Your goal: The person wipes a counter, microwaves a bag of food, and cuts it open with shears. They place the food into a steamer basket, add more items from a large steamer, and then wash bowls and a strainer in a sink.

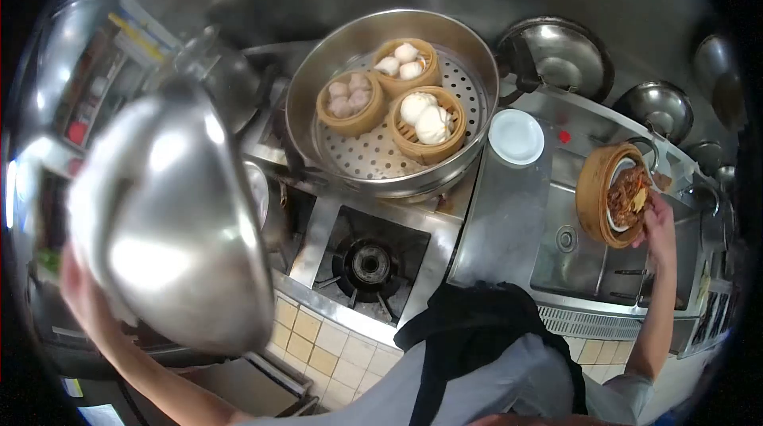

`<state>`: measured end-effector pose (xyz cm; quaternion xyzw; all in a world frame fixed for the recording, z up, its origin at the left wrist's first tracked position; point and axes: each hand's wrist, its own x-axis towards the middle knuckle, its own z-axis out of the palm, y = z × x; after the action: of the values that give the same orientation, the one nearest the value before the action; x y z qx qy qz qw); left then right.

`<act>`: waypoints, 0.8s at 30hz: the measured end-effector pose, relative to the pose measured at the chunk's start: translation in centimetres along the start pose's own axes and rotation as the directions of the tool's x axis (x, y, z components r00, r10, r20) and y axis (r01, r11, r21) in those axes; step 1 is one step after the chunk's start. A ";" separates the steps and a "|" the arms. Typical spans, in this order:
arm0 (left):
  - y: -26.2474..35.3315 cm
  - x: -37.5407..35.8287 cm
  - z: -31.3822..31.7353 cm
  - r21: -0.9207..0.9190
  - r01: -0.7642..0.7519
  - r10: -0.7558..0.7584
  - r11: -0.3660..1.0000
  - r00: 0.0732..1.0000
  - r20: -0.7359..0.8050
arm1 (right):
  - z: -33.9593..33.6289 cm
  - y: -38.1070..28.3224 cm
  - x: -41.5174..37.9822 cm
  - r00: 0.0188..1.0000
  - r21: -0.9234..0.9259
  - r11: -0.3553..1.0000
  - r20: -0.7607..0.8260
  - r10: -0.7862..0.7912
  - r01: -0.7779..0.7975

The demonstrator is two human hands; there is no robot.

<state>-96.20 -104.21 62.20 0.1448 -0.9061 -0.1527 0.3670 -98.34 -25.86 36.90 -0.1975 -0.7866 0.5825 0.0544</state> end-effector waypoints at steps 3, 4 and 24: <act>-3.2 -7.3 2.1 -0.019 -0.101 0.103 0.995 0.989 0.108 | 2.4 -0.2 1.3 0.998 0.030 0.999 0.051 -0.024 0.023; -4.0 -9.4 2.1 -0.001 0.072 -0.069 0.997 0.960 0.273 | 3.3 0.1 1.6 0.998 0.025 0.999 0.057 -0.025 0.024; -2.5 -32.7 24.9 -0.027 0.240 -0.174 0.970 0.772 0.611 | 15.3 18.2 1.0 0.888 -0.272 0.946 0.372 0.270 -0.174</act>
<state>-90.92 -90.01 23.92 0.1679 -0.9449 -0.2770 0.0465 -99.62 -34.74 14.90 -0.1667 -0.8151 0.5174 -0.2003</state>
